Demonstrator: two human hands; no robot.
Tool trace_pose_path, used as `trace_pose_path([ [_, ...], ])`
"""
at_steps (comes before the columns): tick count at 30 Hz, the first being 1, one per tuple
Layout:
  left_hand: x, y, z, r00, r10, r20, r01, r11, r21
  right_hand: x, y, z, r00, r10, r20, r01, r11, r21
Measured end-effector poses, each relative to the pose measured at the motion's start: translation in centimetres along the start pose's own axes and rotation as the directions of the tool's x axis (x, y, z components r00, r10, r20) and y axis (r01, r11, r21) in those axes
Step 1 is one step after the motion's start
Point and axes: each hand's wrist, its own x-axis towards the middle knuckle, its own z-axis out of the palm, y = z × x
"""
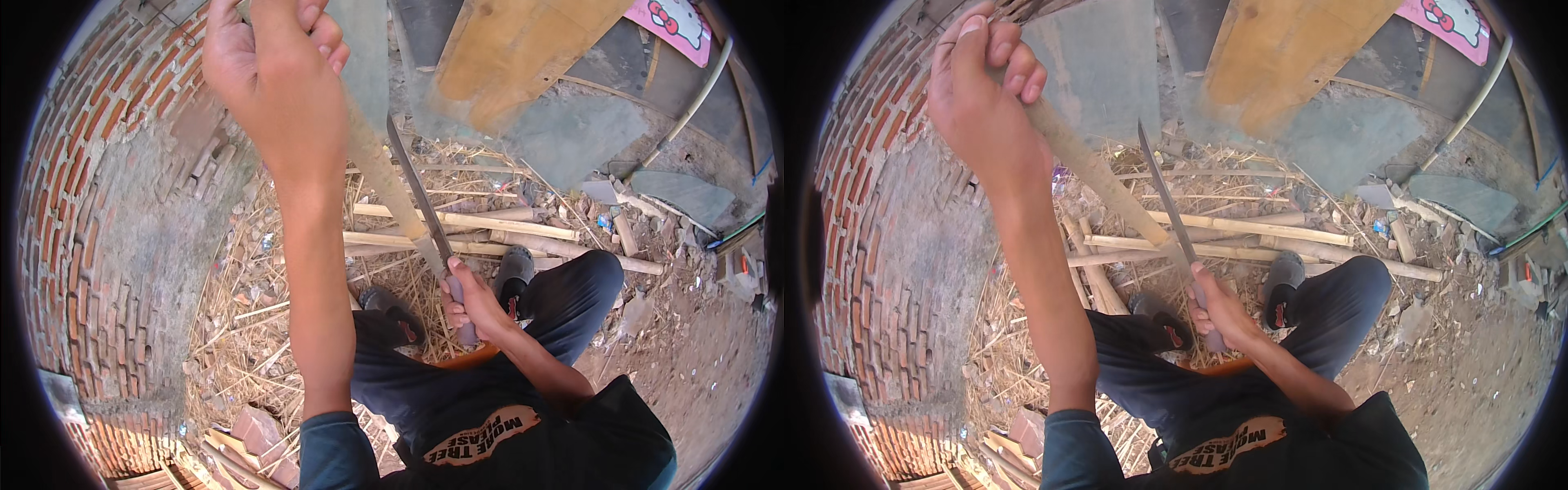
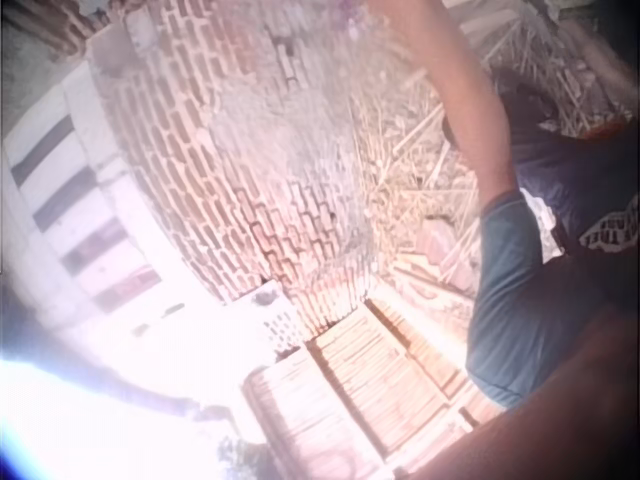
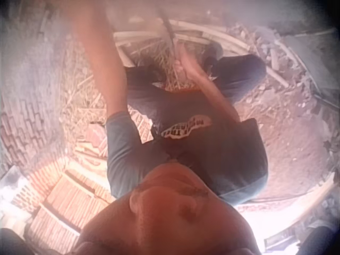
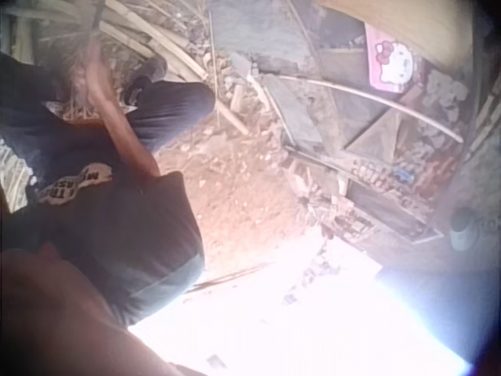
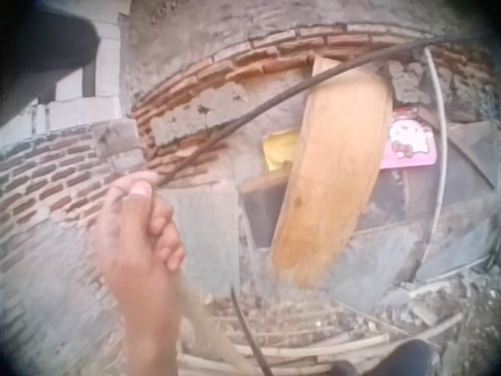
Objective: The person sits on the ground and uses a machete to split long bamboo poles into thin strips. They hold the bamboo with one hand and strike it with the machete to separate the material, occasionally adjusting the grip or repositioning the bamboo piece.
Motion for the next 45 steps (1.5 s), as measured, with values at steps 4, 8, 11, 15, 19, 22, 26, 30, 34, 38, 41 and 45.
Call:
trace_pose_path([
  [4,-1.0,0.1,3.4,0.959,0.203,-0.198,0.0,0.7,0.715,-1.8,-2.4,1.2,0.98,-0.17,0.104,0.186,0.969,-0.161],
  [8,-1.3,3.0,1.3,0.976,0.178,-0.128,-0.043,0.726,0.686,1.2,1.8,-1.8,0.998,-0.024,0.055,0.034,0.982,-0.185],
  [11,-1.7,3.9,0.8,0.989,0.121,-0.088,-0.044,0.8,0.598,4.9,8.3,-6.9,0.987,0.119,-0.106,-0.136,0.976,-0.17],
  [15,-2.0,4.7,1.2,0.998,0.048,-0.034,-0.024,0.862,0.507,5.7,9.9,-8.0,0.977,0.165,-0.136,-0.184,0.972,-0.144],
  [19,-1.6,4.9,0.3,0.988,0.13,-0.088,-0.05,0.793,0.607,2.2,6.2,-2.4,0.995,0.05,-0.085,-0.057,0.995,-0.087],
  [22,-1.6,4.8,0.1,0.969,0.204,-0.14,-0.052,0.721,0.691,2.3,7.4,-1.4,0.982,-0.189,0.015,0.189,0.967,-0.169],
  [26,-1.2,5.8,-0.6,0.951,0.256,-0.174,-0.045,0.669,0.742,7.9,15.8,-7.0,0.987,-0.045,-0.152,0.026,0.991,-0.128],
  [30,-1.1,5.7,-1.0,0.938,0.276,-0.208,-0.028,0.661,0.75,9.7,18.5,-10.4,0.951,0.098,-0.292,-0.133,0.986,-0.101],
  [34,-1.0,6.2,-1.7,0.937,0.286,-0.198,-0.037,0.647,0.761,7.5,16.0,-6.9,0.97,0.056,-0.235,-0.07,0.996,-0.05],
  [38,-1.0,6.5,-2.2,0.916,0.325,-0.234,-0.027,0.634,0.773,6.8,15.4,-6.2,0.989,-0.128,-0.071,0.113,0.977,-0.179],
  [41,-1.0,7.1,-2.5,0.9,0.335,-0.278,-0.014,0.661,0.75,9.7,19.0,-9.2,0.968,-0.101,-0.231,0.031,0.957,-0.289],
  [45,-1.5,8.7,-3.7,0.914,0.316,-0.255,-0.021,0.663,0.748,11.5,19.8,-13.0,0.924,0.218,-0.313,-0.259,0.961,-0.095],
])
